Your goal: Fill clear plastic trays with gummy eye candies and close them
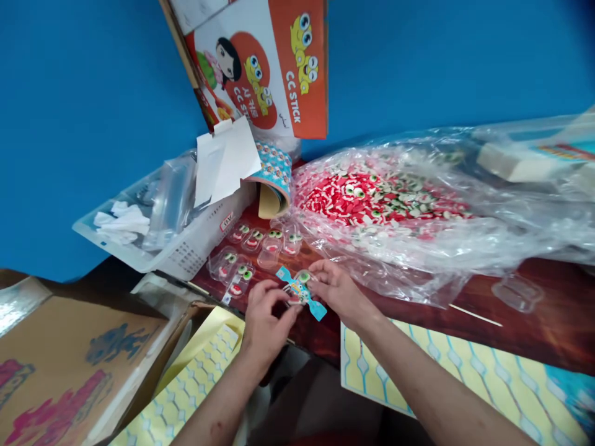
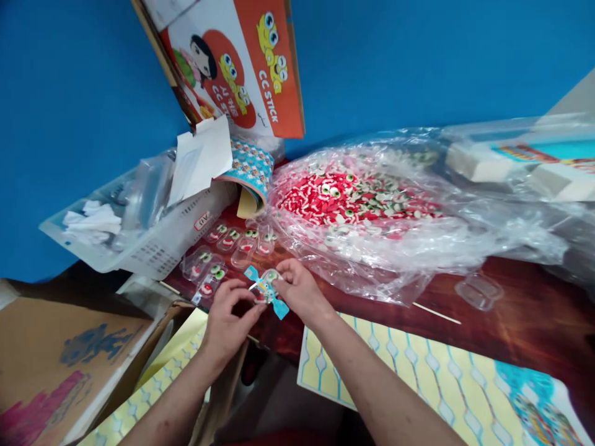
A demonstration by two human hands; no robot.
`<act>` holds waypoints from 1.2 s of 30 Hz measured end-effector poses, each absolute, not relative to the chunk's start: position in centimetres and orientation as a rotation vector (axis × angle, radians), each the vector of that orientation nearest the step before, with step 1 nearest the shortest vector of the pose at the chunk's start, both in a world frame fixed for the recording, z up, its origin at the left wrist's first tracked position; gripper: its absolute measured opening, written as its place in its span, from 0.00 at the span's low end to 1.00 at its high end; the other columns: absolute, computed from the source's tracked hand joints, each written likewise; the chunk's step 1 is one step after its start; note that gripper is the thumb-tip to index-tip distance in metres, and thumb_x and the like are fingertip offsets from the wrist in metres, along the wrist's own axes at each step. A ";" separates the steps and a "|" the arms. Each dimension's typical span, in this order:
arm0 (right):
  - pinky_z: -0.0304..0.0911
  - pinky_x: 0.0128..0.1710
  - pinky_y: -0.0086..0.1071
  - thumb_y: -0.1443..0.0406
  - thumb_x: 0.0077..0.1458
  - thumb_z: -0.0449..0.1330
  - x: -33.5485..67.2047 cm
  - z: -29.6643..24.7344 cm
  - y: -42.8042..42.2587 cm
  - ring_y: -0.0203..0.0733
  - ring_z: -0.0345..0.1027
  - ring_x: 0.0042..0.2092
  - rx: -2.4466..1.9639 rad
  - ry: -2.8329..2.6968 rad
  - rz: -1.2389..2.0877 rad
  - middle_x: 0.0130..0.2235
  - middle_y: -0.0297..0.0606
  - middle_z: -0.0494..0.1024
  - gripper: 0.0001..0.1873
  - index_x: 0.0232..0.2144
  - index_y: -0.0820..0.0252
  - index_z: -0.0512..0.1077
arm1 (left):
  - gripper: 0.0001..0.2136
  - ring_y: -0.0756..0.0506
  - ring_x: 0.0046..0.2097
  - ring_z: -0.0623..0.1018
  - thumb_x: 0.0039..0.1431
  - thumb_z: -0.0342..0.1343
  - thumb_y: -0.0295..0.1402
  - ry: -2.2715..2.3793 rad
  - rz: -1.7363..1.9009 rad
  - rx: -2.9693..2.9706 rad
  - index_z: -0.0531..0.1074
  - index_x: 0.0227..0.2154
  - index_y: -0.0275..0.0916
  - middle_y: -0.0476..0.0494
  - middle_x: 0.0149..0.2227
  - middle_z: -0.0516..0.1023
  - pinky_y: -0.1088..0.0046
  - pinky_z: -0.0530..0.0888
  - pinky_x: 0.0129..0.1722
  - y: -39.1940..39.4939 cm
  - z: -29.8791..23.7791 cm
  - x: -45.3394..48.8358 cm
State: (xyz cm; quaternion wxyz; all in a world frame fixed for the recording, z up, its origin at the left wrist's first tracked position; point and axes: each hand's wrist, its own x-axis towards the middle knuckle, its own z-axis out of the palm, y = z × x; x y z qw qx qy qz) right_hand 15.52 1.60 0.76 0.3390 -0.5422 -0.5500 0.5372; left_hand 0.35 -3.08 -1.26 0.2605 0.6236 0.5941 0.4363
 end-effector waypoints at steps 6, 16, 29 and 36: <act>0.55 0.23 0.26 0.60 0.47 0.60 19.7 4.8 -2.0 0.30 0.59 0.23 -1.023 -1.245 1.529 0.22 0.25 0.65 0.20 0.43 0.58 0.61 | 0.15 0.52 0.21 0.71 0.44 0.63 0.40 1.016 0.884 0.774 0.70 0.30 0.34 0.48 0.22 0.73 0.75 0.70 0.23 -3.2 4.4 4.4; 0.63 0.28 0.30 0.64 0.48 0.58 26.7 7.5 -6.9 0.35 0.67 0.30 -1.134 -1.308 1.193 0.29 0.31 0.71 0.24 0.50 0.56 0.61 | 0.13 0.55 0.19 0.70 0.37 0.67 0.36 0.960 0.826 0.835 0.73 0.21 0.32 0.51 0.18 0.72 0.79 0.68 0.21 -4.1 6.0 11.3; 0.63 0.34 0.30 0.63 0.58 0.51 25.3 4.6 -10.3 0.37 0.65 0.33 -1.306 -1.205 0.718 0.29 0.36 0.71 0.13 0.26 0.58 0.71 | 0.05 0.54 0.29 0.73 0.46 0.63 0.31 0.915 1.123 0.944 0.77 0.28 0.39 0.50 0.27 0.77 0.78 0.71 0.33 -6.9 4.5 15.1; 0.61 0.35 0.31 0.60 0.59 0.50 26.2 4.0 -10.6 0.36 0.59 0.31 -1.211 -1.083 0.902 0.28 0.33 0.64 0.13 0.25 0.58 0.65 | 0.20 0.54 0.24 0.71 0.40 0.66 0.33 1.000 0.966 0.821 0.73 0.40 0.40 0.52 0.24 0.75 0.80 0.68 0.24 -6.1 5.2 14.9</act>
